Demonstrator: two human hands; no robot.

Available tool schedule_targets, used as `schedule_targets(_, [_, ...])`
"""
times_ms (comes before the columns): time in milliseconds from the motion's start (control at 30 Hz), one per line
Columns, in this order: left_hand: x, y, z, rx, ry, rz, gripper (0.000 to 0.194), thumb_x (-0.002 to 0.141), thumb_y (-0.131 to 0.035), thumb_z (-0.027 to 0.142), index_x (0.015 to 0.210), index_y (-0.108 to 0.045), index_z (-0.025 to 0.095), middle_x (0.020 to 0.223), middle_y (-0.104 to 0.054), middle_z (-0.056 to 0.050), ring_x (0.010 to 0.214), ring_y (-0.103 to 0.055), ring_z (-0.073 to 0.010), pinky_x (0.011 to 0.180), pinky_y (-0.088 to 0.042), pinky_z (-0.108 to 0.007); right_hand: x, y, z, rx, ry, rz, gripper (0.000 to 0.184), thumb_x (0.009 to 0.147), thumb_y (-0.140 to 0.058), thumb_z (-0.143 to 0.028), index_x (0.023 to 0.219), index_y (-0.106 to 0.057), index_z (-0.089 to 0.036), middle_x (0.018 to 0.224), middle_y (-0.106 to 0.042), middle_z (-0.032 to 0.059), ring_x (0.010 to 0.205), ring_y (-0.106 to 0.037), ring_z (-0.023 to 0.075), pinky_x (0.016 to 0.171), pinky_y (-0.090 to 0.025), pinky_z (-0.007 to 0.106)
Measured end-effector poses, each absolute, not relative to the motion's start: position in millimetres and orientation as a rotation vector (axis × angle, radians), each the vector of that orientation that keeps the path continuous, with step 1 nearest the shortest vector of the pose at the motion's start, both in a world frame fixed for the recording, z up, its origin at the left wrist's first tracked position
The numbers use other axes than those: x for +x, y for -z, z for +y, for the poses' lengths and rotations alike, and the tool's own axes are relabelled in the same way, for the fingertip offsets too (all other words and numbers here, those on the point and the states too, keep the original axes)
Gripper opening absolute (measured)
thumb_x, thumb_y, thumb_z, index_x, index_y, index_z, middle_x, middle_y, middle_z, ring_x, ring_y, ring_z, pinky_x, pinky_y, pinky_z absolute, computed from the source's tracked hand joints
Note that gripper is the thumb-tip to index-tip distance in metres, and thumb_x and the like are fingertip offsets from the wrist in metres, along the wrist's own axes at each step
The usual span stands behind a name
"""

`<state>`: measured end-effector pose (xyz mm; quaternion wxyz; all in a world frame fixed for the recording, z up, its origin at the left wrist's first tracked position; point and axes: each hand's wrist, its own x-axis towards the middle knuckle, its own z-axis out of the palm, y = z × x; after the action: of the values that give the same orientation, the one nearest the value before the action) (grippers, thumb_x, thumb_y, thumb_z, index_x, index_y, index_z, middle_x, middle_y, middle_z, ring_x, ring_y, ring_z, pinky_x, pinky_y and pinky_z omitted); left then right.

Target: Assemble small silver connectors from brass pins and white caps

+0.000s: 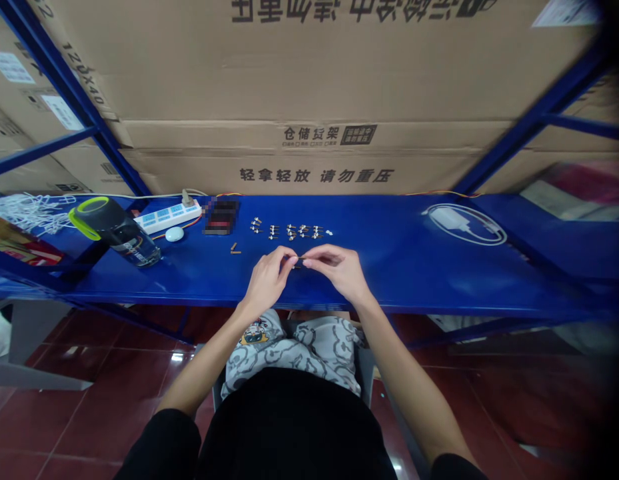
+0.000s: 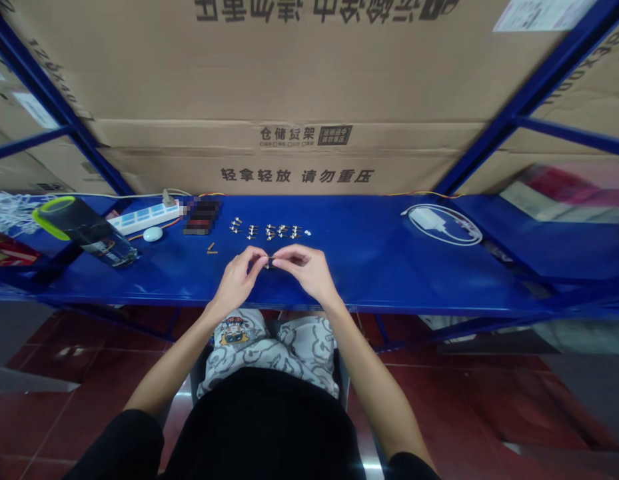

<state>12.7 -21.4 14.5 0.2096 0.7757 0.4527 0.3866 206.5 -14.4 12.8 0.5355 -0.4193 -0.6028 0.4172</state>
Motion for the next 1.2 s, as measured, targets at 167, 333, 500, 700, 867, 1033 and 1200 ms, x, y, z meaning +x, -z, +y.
schedule_targets(167, [12.7, -13.9, -21.2, 2.172, -1.072, 1.274, 0.015, 0.108, -0.048, 0.036, 0.107, -0.06, 0.025, 0.103, -0.074, 0.0, 0.092, -0.068, -0.0204, 0.089, -0.047, -0.034, 205.3, -12.8, -13.1, -0.982, -1.028, -1.381, 0.028, 0.067, -0.091, -0.04, 0.085, -0.075, -0.025, 0.089, -0.08, 0.0032, 0.083, -0.076, 0.0228, 0.086, -0.062, 0.043])
schedule_targets(333, [12.6, -13.4, -20.2, 2.127, -1.113, 1.238, 0.015, 0.108, -0.049, 0.035, 0.106, -0.06, 0.025, 0.101, -0.073, 0.0, 0.091, -0.068, -0.0196, 0.087, -0.047, -0.033, 206.1, -13.4, -13.4, -0.968, -1.047, -1.36, 0.026, 0.069, -0.09, -0.037, 0.084, -0.075, -0.024, 0.088, -0.08, 0.0034, 0.076, -0.075, 0.0211, 0.081, -0.063, 0.041])
schedule_targets(500, [13.1, -14.2, -21.4, 2.169, -1.067, 1.272, 0.017, 0.108, -0.047, 0.037, 0.107, -0.06, 0.025, 0.102, -0.073, 0.0, 0.092, -0.068, -0.0199, 0.089, -0.047, -0.033, 206.0, -10.1, -11.8, -0.978, -1.019, -1.404, 0.027, 0.068, -0.09, -0.04, 0.084, -0.075, -0.024, 0.088, -0.079, 0.0034, 0.082, -0.075, 0.0219, 0.083, -0.062, 0.041])
schedule_targets(700, [13.7, -14.6, -22.0, 2.208, -1.048, 1.285, 0.016, 0.108, -0.048, 0.035, 0.106, -0.061, 0.025, 0.102, -0.073, -0.001, 0.092, -0.067, -0.0206, 0.088, -0.046, -0.034, 206.6, -11.5, -12.3, -0.955, -0.93, -1.452, 0.022, 0.071, -0.088, -0.041, 0.08, -0.076, -0.025, 0.091, -0.077, 0.0038, 0.084, -0.071, 0.0209, 0.08, -0.06, 0.039])
schedule_targets(867, [13.1, -12.7, -20.3, 2.189, -1.072, 1.243, 0.015, 0.108, -0.048, 0.034, 0.106, -0.06, 0.025, 0.101, -0.073, 0.0, 0.092, -0.067, -0.02, 0.089, -0.046, -0.033, 206.5, -13.1, -13.6, -0.931, -0.942, -1.474, 0.015, 0.073, -0.087, -0.036, 0.078, -0.077, -0.026, 0.091, -0.076, 0.0033, 0.085, -0.071, 0.0207, 0.081, -0.059, 0.038])
schedule_targets(1033, [12.4, -11.4, -19.4, 2.176, -1.071, 1.227, 0.016, 0.107, -0.049, 0.035, 0.107, -0.062, 0.025, 0.101, -0.073, 0.0, 0.09, -0.067, -0.0195, 0.088, -0.047, -0.032, 205.4, -8.1, -11.4, -0.943, -0.968, -1.427, 0.017, 0.071, -0.088, -0.034, 0.08, -0.076, -0.026, 0.088, -0.077, 0.0023, 0.081, -0.071, 0.0207, 0.081, -0.06, 0.039])
schedule_targets(1200, [11.7, -11.9, -17.9, 2.067, -1.08, 1.146, 0.014, 0.105, -0.053, 0.033, 0.104, -0.064, 0.024, 0.099, -0.073, 0.0, 0.087, -0.067, -0.0176, 0.084, -0.049, -0.029, 204.2, -6.4, -11.0, -0.927, -0.957, -1.437, 0.015, 0.072, -0.088, -0.032, 0.08, -0.077, -0.026, 0.087, -0.078, 0.0022, 0.081, -0.072, 0.0214, 0.081, -0.06, 0.04])
